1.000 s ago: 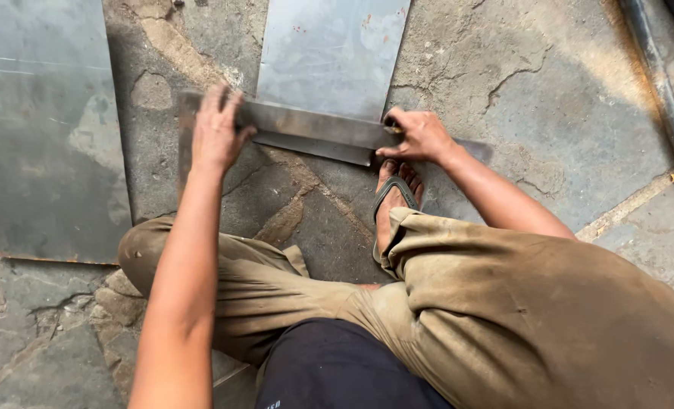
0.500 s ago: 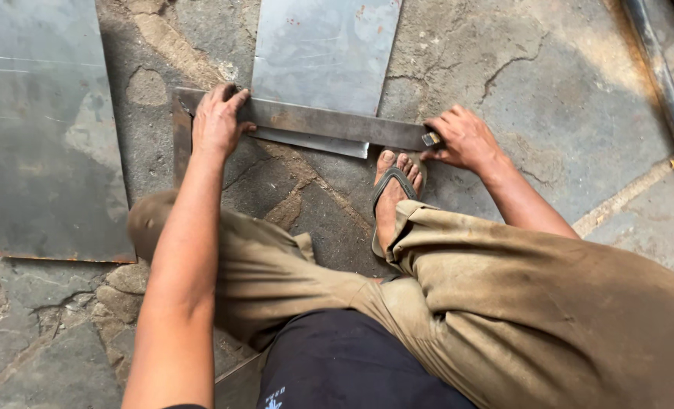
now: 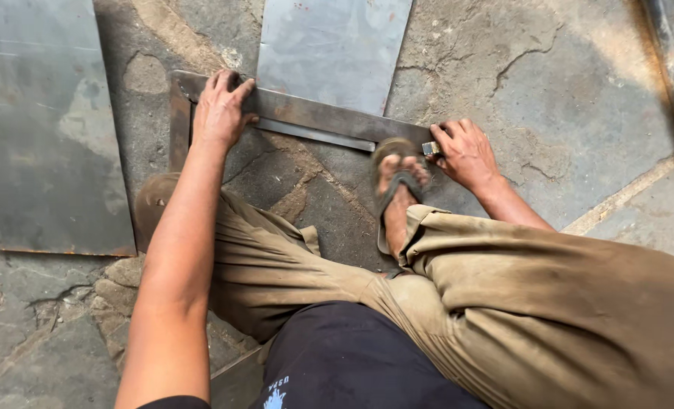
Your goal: The person uses a metal square and a scribing tool to draw straight lines on flat metal sheets. They repeatedly position the square, scribe along its edge, and reposition the tool to mark multiple lines on the sheet.
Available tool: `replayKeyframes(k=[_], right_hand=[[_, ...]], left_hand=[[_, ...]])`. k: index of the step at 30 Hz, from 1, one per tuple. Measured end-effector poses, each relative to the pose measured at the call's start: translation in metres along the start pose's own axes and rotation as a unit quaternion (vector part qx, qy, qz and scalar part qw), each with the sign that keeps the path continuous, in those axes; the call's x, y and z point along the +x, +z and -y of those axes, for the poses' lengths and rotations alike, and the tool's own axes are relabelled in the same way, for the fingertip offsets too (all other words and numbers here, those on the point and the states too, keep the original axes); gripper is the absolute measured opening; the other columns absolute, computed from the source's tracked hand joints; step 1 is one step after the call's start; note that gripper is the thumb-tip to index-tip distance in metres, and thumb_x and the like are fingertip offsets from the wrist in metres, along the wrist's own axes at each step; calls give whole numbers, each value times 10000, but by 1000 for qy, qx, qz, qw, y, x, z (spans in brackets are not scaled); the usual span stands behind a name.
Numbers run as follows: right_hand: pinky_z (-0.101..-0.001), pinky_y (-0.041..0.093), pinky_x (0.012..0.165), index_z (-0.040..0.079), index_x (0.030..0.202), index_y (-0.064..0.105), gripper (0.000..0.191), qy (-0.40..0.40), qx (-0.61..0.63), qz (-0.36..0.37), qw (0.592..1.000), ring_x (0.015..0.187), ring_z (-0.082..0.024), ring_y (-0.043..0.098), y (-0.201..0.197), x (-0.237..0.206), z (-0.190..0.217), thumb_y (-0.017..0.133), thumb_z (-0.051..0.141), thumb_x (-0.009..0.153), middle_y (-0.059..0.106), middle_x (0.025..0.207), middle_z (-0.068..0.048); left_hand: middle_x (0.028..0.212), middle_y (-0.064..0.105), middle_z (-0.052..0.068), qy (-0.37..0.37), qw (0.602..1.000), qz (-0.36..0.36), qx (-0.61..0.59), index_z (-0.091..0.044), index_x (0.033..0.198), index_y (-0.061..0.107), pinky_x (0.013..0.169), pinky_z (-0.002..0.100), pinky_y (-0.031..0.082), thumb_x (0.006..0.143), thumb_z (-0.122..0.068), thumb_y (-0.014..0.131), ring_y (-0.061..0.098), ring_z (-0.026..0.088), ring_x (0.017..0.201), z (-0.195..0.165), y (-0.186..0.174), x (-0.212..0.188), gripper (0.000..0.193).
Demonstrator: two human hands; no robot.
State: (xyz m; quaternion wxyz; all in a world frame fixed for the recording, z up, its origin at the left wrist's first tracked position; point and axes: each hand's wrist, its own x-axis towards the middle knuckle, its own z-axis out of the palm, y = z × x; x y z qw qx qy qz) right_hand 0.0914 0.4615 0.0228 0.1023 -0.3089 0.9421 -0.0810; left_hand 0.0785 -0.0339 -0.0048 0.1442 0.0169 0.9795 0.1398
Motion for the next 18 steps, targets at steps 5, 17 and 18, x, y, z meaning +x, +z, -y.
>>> replayKeyframes(k=[5, 17, 18], right_hand=[[-423, 516, 971, 103, 1304, 683, 623, 3, -1, -5, 1000, 1126, -286, 586, -1, -5, -7, 855, 194, 712, 651, 1202, -57], [-415, 526, 916, 67, 1311, 675, 656, 32, 39, 20, 998, 1111, -288, 571, -7, 2, -5, 901, 211, 713, 646, 1208, -84], [-421, 526, 894, 64, 1301, 677, 652, 36, 42, 36, 998, 1100, -292, 572, -8, 2, -5, 907, 214, 710, 645, 1185, -88]], left_hand=[[1488, 547, 158, 26, 1000, -15, -10, -223, 1399, 694, 1131, 486, 434, 725, -303, 909, 477, 376, 1385, 0, -6, -6, 712], [1425, 610, 103, 24, 1000, 12, 12, -205, 1376, 710, 1126, 517, 457, 783, -266, 901, 502, 397, 1367, -6, -18, -7, 626], [1422, 606, 110, 29, 999, 9, 16, -208, 1377, 708, 1114, 523, 454, 773, -265, 903, 498, 404, 1360, -6, -20, -7, 637]])
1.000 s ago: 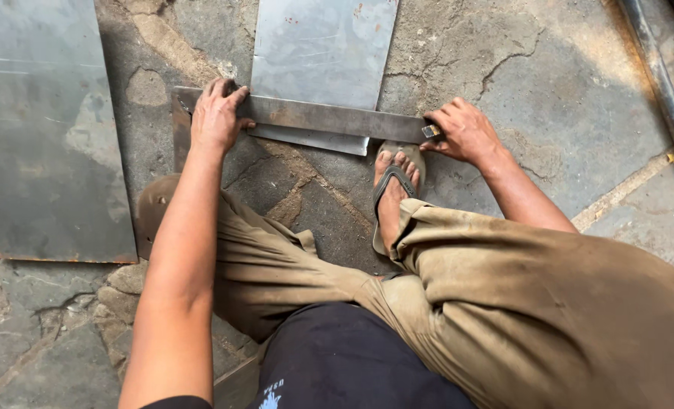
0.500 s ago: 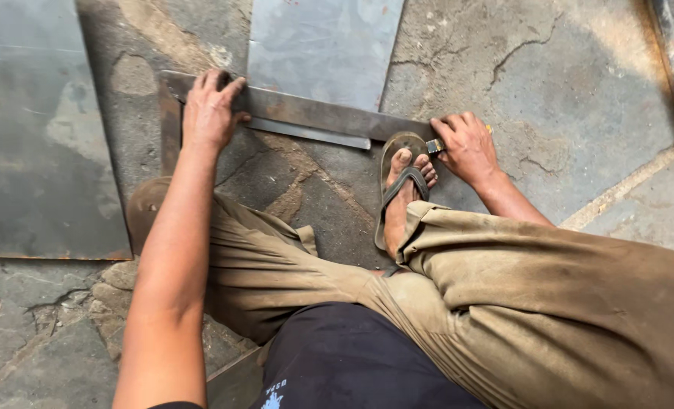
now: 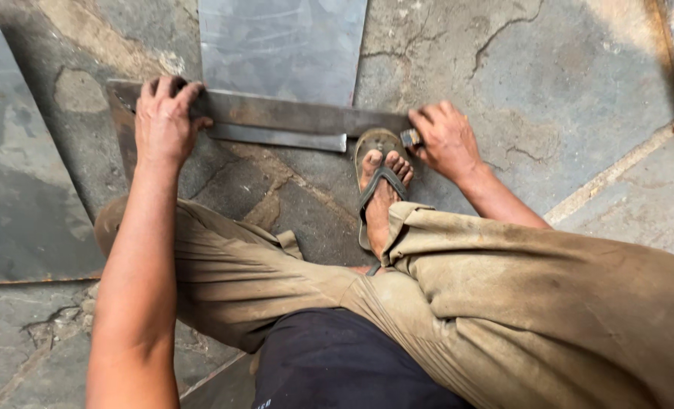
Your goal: The person uses a metal square and a scribing tool to draw straight lines on flat metal sheets. They repeatedly position the square, scribe along its edge, and reposition the tool to mark multiple lines on the sheet.
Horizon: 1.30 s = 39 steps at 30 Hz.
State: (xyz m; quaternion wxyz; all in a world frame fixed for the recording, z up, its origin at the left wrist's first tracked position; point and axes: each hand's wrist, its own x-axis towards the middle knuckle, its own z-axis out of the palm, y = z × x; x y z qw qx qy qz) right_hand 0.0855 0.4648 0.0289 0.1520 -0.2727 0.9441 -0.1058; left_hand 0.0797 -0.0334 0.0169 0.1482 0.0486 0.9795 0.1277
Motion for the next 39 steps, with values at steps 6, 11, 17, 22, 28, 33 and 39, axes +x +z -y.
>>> replayKeyframes(k=[6, 11, 17, 22, 28, 33, 39], right_hand=[[-418, 531, 912, 63, 1297, 675, 659, -5, 18, -17, 1000, 1121, -296, 582, -1, -4, 3, 897, 210, 694, 647, 1187, -85], [-409, 529, 925, 65, 1286, 676, 644, 0, 18, -10, 1000, 1103, -300, 585, -3, -1, 3, 891, 205, 696, 655, 1211, -89], [-410, 530, 935, 62, 1286, 671, 657, -6, 10, -1, 1000, 1102, -305, 588, -7, 0, 5, 895, 202, 684, 654, 1210, -99], [-412, 532, 933, 59, 1283, 669, 657, -12, 10, 0, 1000, 1107, -308, 588, -8, 0, 5, 895, 206, 684, 650, 1214, -95], [-417, 538, 914, 55, 1292, 673, 668, -7, 5, -3, 1000, 1108, -303, 591, -9, 0, 7, 891, 203, 678, 649, 1206, -93], [-424, 540, 898, 33, 1298, 672, 640, -8, -12, -2, 1000, 1108, -298, 592, -11, -1, 11, 860, 171, 702, 648, 1214, -100], [-419, 543, 922, 23, 1314, 665, 637, -13, -7, -3, 1000, 1119, -301, 592, -10, -1, 12, 824, 116, 704, 648, 1223, -107]], left_hand=[[1433, 583, 139, 0, 1000, -5, 7, -223, 1383, 694, 1075, 528, 444, 743, -260, 907, 482, 432, 1331, -2, 1, 2, 676], [1442, 588, 123, 6, 1000, -13, -2, -221, 1397, 685, 1095, 519, 445, 777, -278, 891, 491, 401, 1363, -2, 1, 0, 656], [1404, 606, 120, 4, 999, 14, 30, -235, 1350, 702, 1067, 531, 440, 750, -319, 885, 512, 404, 1314, -2, 0, 5, 632], [1402, 600, 138, 8, 1000, 0, 23, -209, 1352, 696, 1067, 543, 441, 770, -297, 882, 503, 419, 1335, -3, -1, 3, 617], [1414, 594, 153, 22, 999, -11, 21, -179, 1381, 685, 1084, 543, 435, 786, -273, 877, 501, 418, 1345, -5, -1, 0, 633], [1432, 589, 167, 23, 999, -18, 15, -187, 1391, 686, 1077, 531, 445, 778, -271, 880, 500, 424, 1342, -5, 0, 0, 648], [1440, 596, 145, 14, 1000, -12, 5, -199, 1402, 687, 1078, 536, 452, 800, -261, 882, 502, 415, 1355, -6, -1, -3, 637]])
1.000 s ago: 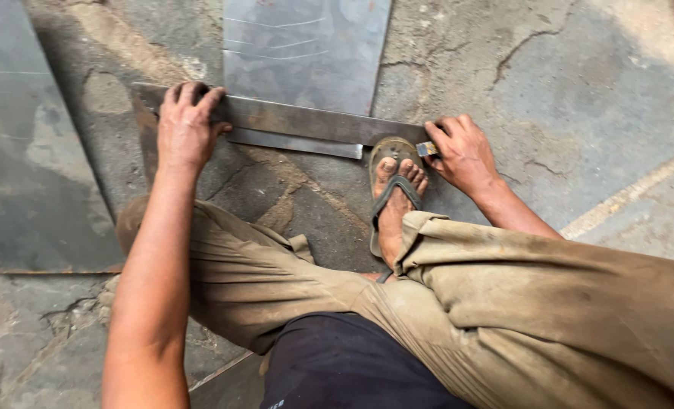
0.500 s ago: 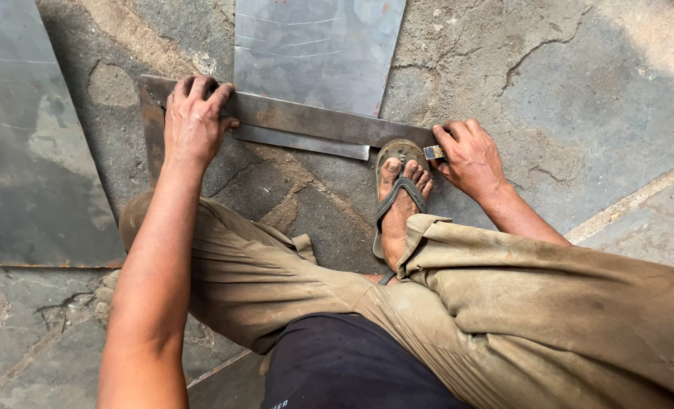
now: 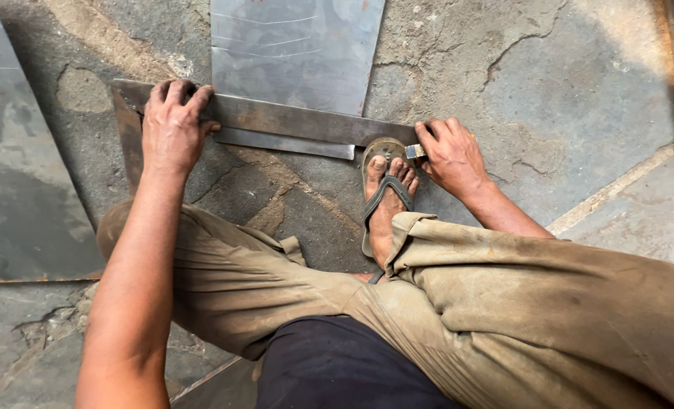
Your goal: The person uses a metal square and a scribing tool to draw straight lines on flat metal sheets. They repeatedly position the square, scribe along its edge, and reposition the tool to mark multiple lines on the sheet.
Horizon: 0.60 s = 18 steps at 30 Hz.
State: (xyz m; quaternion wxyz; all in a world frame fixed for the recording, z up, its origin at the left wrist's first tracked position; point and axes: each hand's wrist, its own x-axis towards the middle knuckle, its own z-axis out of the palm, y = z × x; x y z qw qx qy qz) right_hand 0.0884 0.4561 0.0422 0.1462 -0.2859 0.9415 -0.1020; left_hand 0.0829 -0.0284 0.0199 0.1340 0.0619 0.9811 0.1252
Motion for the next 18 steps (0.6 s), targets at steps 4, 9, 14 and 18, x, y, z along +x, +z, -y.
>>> replayKeyframes(k=[4, 9, 14, 18], right_hand=[[-411, 544, 917, 30, 1317, 666, 645, 9, 8, 8, 1000, 1114, -304, 593, 0, 1, -2, 834, 110, 699, 650, 1216, -108], [-415, 543, 922, 20, 1309, 659, 674, 1, 18, 5, 1000, 1109, -318, 590, 3, 0, -5, 859, 148, 678, 646, 1211, -121], [-424, 543, 904, 31, 1305, 665, 636, 13, 28, 9, 999, 1112, -324, 585, 11, -4, -12, 861, 157, 713, 649, 1207, -121], [-410, 554, 941, 7, 1254, 669, 504, 2, 66, 13, 998, 1103, -327, 604, 13, 10, -24, 787, 124, 778, 632, 1200, -156]], left_hand=[[1434, 598, 143, 0, 1000, -4, -3, -202, 1399, 690, 1077, 533, 453, 785, -255, 884, 504, 410, 1355, -1, 0, 0, 647], [1428, 595, 148, -1, 1000, -4, 7, -200, 1393, 691, 1079, 532, 456, 777, -259, 887, 508, 408, 1344, -2, -1, 2, 649], [1417, 601, 137, -6, 1000, -3, 13, -206, 1393, 683, 1043, 515, 481, 778, -257, 892, 514, 394, 1341, -3, -1, 2, 651], [1468, 556, 170, -21, 1000, 0, -10, -110, 1433, 641, 1078, 460, 481, 759, -268, 882, 507, 377, 1351, 0, 5, 2, 734]])
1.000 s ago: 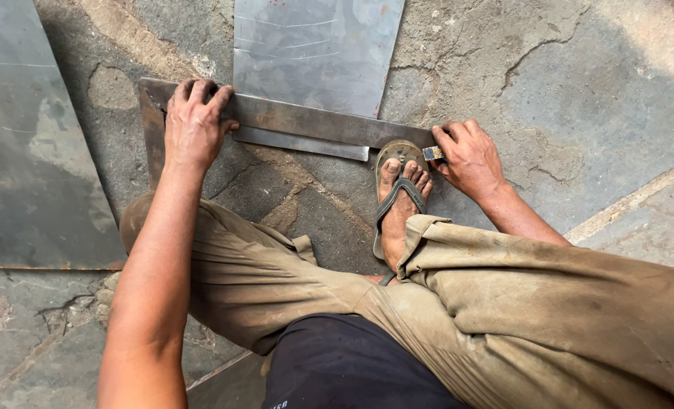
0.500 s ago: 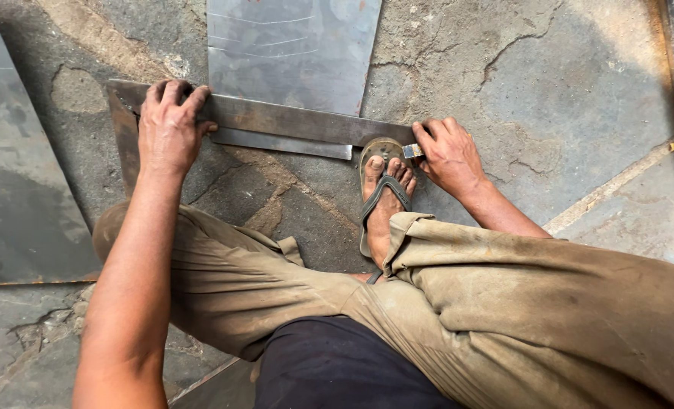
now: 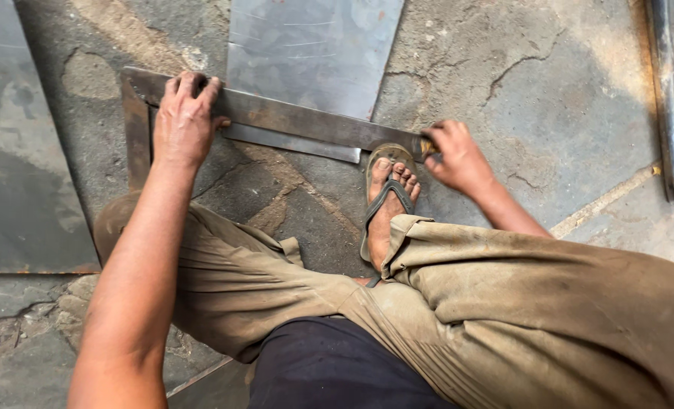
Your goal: The person uses a metal square and a scribing tool to draw straight lines on flat metal sheets. They repeatedly position the square, scribe along its edge, and reposition the tool to mark multiple lines on the sheet.
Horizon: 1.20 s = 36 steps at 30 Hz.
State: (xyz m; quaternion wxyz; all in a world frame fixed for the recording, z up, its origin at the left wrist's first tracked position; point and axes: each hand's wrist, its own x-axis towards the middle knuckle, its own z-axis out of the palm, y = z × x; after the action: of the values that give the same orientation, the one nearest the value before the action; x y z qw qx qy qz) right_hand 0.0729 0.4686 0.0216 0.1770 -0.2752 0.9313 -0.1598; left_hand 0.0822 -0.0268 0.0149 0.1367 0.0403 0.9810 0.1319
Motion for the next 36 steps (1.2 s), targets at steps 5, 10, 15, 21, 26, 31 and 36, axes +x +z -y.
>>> replayKeyframes(k=[5, 10, 15, 21, 26, 31, 36], right_hand=[[-431, 540, 879, 43, 1205, 717, 261, 33, 152, 36, 987, 1032, -309, 645, -16, 61, 0, 727, 200, 996, 652, 1164, -136], [-379, 595, 787, 142, 1144, 730, 205, -24, 211, 115, 970, 875, -231, 749, -3, 165, 56, 726, 284, 995, 767, 1034, -62], [-423, 565, 632, 227, 1240, 697, 363, -221, 49, 60, 972, 761, -276, 728, 30, 240, 119, 761, 236, 882, 784, 928, -64], [-376, 547, 621, 134, 1431, 629, 477, -328, -57, 33, 942, 729, -248, 666, 58, 235, 133, 581, 16, 971, 714, 858, -83], [-372, 554, 605, 142, 1512, 555, 596, -255, -134, 109, 951, 697, -216, 626, -7, 117, 44, 535, -8, 935, 665, 806, -80], [-382, 547, 595, 199, 1504, 532, 548, -181, -170, 201, 948, 674, -228, 640, -48, 95, 14, 598, 92, 970, 683, 803, -80], [-299, 589, 652, 251, 1473, 558, 665, -273, -94, 50, 956, 776, -196, 668, 27, 177, 65, 534, -93, 905, 704, 933, -47]], left_hand=[[1573, 441, 219, -34, 999, 3, 2, 20, 1445, 594, 1096, 408, 449, 746, -266, 857, 476, 370, 1376, 5, 19, 9, 801], [1501, 432, 268, -39, 995, 54, 72, 39, 1386, 598, 1120, 433, 430, 781, -278, 836, 485, 403, 1313, 6, 37, 23, 723], [1458, 488, 241, -28, 992, 19, 118, 60, 1352, 644, 1110, 437, 476, 955, -139, 743, 511, 379, 1316, 4, 43, 24, 455], [1399, 516, 211, -23, 992, 12, 121, 101, 1303, 656, 1090, 430, 493, 948, -216, 757, 514, 356, 1290, -1, 41, 22, 486], [1339, 526, 221, -8, 988, -6, 154, 75, 1248, 663, 1033, 414, 502, 818, -252, 814, 519, 366, 1248, -3, 37, 26, 562], [1340, 534, 232, -24, 992, 44, 115, 129, 1270, 648, 1049, 434, 521, 835, -312, 823, 522, 381, 1295, 2, 41, 24, 644], [1408, 527, 249, -21, 989, 33, 140, 75, 1360, 643, 945, 427, 579, 965, -188, 763, 540, 399, 1279, 10, 46, 24, 489]])
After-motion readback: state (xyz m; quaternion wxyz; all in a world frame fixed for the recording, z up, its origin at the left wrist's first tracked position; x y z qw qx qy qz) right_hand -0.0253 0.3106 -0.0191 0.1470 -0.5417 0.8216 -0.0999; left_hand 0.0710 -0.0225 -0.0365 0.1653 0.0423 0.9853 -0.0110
